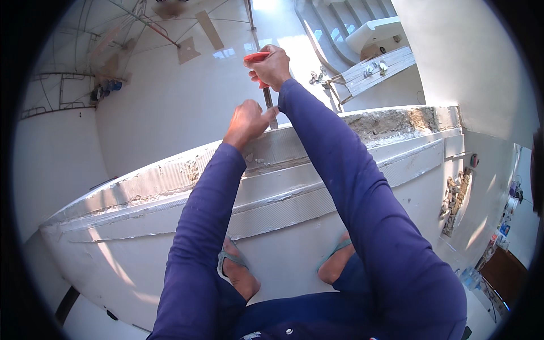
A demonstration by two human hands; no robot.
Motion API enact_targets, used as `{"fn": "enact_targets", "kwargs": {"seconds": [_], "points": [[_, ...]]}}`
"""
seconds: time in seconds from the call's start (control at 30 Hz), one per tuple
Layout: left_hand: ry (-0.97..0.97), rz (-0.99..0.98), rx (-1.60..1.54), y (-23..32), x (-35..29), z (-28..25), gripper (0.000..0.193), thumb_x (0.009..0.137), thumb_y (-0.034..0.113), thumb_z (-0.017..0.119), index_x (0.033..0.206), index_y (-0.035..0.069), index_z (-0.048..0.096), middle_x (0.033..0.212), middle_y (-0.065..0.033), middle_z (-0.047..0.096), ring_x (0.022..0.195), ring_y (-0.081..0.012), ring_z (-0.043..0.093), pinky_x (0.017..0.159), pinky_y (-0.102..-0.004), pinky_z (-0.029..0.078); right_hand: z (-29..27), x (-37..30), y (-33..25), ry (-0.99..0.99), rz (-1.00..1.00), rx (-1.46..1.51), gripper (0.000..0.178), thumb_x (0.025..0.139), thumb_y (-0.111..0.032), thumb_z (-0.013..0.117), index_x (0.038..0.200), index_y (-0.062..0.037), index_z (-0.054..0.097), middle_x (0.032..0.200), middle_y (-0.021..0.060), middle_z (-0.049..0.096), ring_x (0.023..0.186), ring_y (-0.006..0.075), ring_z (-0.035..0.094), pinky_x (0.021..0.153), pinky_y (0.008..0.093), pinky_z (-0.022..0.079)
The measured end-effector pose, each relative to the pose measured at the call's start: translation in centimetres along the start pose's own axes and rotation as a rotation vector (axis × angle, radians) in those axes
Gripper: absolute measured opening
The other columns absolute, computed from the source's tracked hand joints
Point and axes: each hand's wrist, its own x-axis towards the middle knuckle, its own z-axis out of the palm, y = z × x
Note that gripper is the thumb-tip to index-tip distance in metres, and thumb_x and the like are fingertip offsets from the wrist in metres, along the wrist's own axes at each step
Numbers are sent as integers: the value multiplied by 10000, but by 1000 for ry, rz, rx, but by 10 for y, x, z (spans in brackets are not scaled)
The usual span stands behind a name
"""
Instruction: The person installs a white decorative molding strip along a wall ledge using a hammer and a red plastic setting tool. They repeatedly tap the tool to secure the molding, scrape away excess material with a chisel, and measure the strip with a tape measure.
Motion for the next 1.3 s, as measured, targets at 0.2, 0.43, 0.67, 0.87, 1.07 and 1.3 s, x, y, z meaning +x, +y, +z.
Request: {"fn": "enact_targets", "kwargs": {"seconds": [0.2, 0.43, 0.67, 0.87, 1.07, 1.3], "points": [[-138, 225, 362, -11, -40, 6, 894, 781, 860, 595, 903, -13, 745, 871, -221, 749, 864, -363, 753, 806, -486, 586, 28, -6, 6, 159, 68, 111, 284, 858, -94, 719, 1109, 11, 637, 967, 205, 738, 620, 219, 724, 451, 332, 587], [-136, 174, 355, 1, -51, 4, 935, 701, 875, 671, 832, -50, 716, 817, -216, 736, 804, -360, 749, 784, -460, 591, 30, 5, 9, 72, 215, -100, 251, 871, -109, 651, 1098, -36, 731, 1033, 165, 754, 722, 250, 746, 487, 354, 599], [-125, 172, 359, 1, -54, 7, 956, 711, 895, 654, 877, -44, 729, 818, -218, 734, 817, -344, 755, 783, -451, 596, 29, 16, 16, 88, 322, -142, 351, 850, -88, 645, 1191, -19, 691, 1130, 184, 734, 794, 277, 750, 501, 375, 592], [-108, 219, 364, -2, -49, 6, 1039, 694, 953, 613, 905, -56, 744, 819, -212, 736, 803, -358, 754, 781, -469, 601, 28, 26, 32, 57, 304, -121, 360, 862, -88, 656, 1201, 32, 676, 1081, 205, 729, 753, 273, 736, 471, 371, 571], [-122, 158, 348, -14, -53, 0, 1084, 642, 996, 601, 870, -53, 754, 775, -200, 730, 779, -322, 754, 773, -430, 613, 48, 27, 40, 62, 350, -135, 385, 851, -74, 646, 1225, 14, 675, 1114, 199, 716, 703, 256, 716, 459, 366, 548], [-101, 173, 313, -6, -57, 4, 1064, 626, 1002, 606, 821, -36, 741, 733, -184, 712, 751, -332, 747, 778, -453, 609, 41, 26, 47, 41, 330, -172, 362, 844, -80, 620, 1184, 17, 696, 1070, 195, 731, 726, 260, 730, 478, 365, 561]]}}
